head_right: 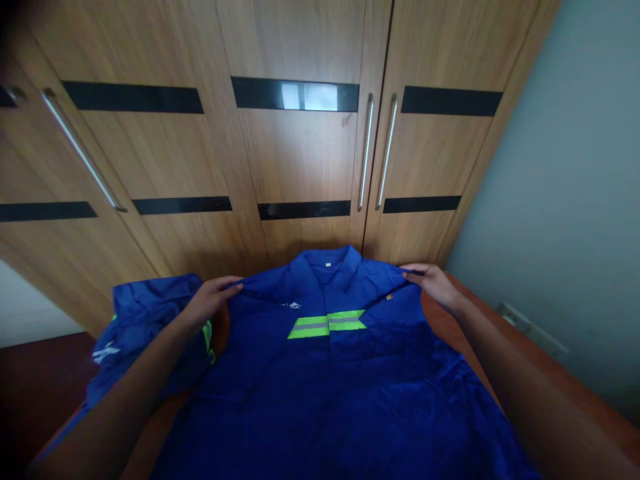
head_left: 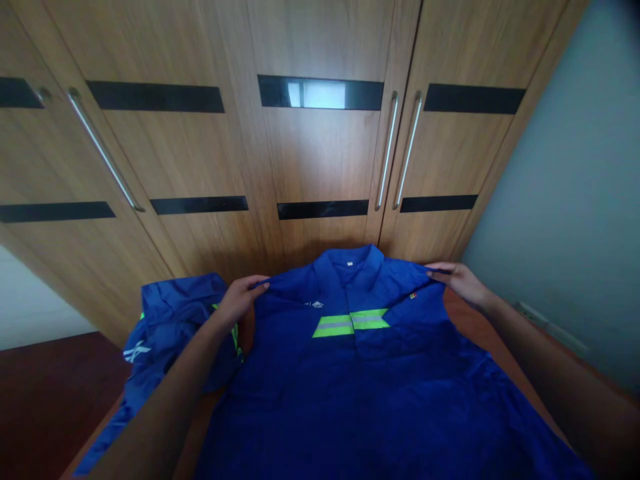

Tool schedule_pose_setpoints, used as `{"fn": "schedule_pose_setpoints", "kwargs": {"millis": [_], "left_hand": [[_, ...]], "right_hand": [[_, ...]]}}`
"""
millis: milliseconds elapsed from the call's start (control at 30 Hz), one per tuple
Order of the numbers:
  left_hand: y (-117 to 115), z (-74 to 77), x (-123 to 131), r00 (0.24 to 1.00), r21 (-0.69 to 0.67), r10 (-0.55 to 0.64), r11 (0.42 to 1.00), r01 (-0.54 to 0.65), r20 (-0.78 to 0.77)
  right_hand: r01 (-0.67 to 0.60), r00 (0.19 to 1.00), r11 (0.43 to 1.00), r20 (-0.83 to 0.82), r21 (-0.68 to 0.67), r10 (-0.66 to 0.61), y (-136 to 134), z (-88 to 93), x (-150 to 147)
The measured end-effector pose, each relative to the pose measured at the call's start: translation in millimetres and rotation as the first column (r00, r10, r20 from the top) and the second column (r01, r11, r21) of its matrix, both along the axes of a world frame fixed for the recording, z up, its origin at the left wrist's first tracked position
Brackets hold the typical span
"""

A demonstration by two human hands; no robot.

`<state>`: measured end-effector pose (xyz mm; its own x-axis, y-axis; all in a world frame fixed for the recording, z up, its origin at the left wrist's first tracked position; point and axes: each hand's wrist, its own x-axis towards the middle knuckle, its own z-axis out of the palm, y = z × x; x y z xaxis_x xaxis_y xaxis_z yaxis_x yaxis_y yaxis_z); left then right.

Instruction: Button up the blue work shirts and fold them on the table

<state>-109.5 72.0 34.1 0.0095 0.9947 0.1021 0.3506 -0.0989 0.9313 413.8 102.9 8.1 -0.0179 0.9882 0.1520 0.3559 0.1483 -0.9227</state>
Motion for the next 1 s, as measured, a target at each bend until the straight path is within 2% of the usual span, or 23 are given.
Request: {"fn": "schedule_pose_setpoints", "kwargs": {"millis": [133,233,300,367,433,500,567,667,733,833,1000], "left_hand": [[-61,18.8,-8,0.991,0.114,-0.021,0.993,0.036,-0.129],[-115,15.1,-19,0.950,0.112,-0.094,0.985,0.133,-0.296],[-149,-1.1,-26,0.893,0.096,-0.189,0.964,0.248,-0.408],[-177,-25.7,-32,0.824,0.160,-0.232,0.920,0.359,-0.517],[-196,-51.2,-33,0.713,0.164,-0.246,0.876,0.453,-0.657],[-209,-70.2,-29,0.626,0.181,-0.180,0.865,0.468,-0.758],[-215,-79.4,-21,0.559,0.211,-0.097,0.862,0.460,-0.824],[-221,-80.3,-8,0.466,0.230,-0.028,0.841,0.489,-0.885],[-223,-78.8,-2,0.421,0.231,-0.009,0.825,0.516,-0.907],[-225,-79.2,3,0.386,0.228,0.006,0.815,0.532,-0.922],[-228,-82.2,4,0.363,0.226,0.017,0.808,0.544,-0.932]], "right_hand": [[0.051,0.997,0.996,0.051,0.076,-0.055,-62,11.3,18],[0.079,0.978,0.991,0.185,0.111,-0.099,-114,2.7,36],[0.032,0.950,0.991,0.304,0.134,-0.071,-148,-12.6,47],[-0.076,0.909,0.986,0.417,0.148,0.007,-180,-34.0,52],[-0.193,0.827,0.970,0.557,0.148,0.079,-205,-57.0,51],[-0.265,0.720,0.954,0.687,0.140,0.099,-222,-76.0,46],[-0.274,0.631,0.948,0.774,0.161,0.050,-231,-86.9,39],[-0.260,0.542,0.940,0.839,0.220,-0.046,-234,-90.7,29],[-0.289,0.495,0.930,0.867,0.226,-0.057,-233,-90.6,23],[-0.320,0.459,0.924,0.887,0.211,-0.043,-233,-92.0,16],[-0.355,0.455,0.907,0.889,0.225,-0.043,-246,-90.2,0]]}}
